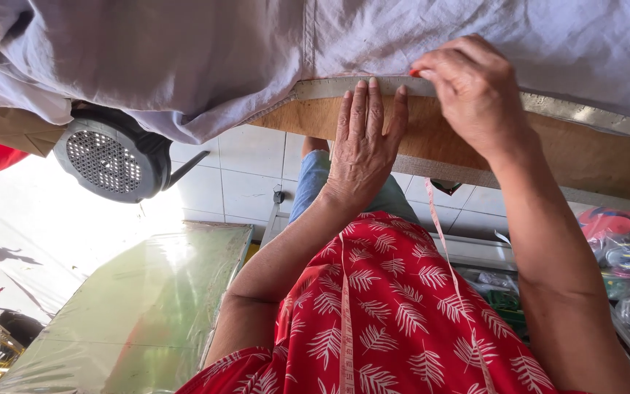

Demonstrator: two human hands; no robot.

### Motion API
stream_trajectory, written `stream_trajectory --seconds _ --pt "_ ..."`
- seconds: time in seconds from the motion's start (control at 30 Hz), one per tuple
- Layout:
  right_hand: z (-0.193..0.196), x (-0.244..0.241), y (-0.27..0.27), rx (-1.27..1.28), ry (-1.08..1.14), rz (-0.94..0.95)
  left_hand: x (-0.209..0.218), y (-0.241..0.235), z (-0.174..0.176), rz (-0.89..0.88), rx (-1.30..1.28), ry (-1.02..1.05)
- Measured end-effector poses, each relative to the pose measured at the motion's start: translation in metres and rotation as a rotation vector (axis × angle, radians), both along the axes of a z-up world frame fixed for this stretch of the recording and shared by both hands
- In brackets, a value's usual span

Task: The person marks a white shirt with orange chalk using a curved ruler, then folds the shirt into a compact rectangle and places it into a brown paper bag.

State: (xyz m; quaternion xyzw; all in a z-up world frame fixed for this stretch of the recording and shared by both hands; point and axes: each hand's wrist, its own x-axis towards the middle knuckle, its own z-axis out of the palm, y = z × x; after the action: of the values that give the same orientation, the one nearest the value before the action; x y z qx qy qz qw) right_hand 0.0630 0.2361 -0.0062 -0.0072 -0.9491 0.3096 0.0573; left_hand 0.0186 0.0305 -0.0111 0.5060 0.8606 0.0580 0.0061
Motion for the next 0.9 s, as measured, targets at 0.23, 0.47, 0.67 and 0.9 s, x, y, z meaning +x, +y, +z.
stream_trajectory --seconds 0.23,0.47,0.67,0.9 --pt "0.02 0.005 0.002 -0.232 0.084 -0.109 0.001 0.004 -0.002 0.004 -0.079 0.031" --pt "0.01 0.0 -0.005 -0.161 0.125 -0.09 0.004 0.003 -0.005 -0.002 -0.104 0.055" --pt "0.009 -0.003 -0.007 -0.095 0.14 -0.057 0.006 0.004 -0.006 0.011 -0.097 0.056" --pt "0.015 0.015 0.013 -0.084 0.089 -0.049 0.01 0.007 -0.005 0.031 -0.083 0.074"
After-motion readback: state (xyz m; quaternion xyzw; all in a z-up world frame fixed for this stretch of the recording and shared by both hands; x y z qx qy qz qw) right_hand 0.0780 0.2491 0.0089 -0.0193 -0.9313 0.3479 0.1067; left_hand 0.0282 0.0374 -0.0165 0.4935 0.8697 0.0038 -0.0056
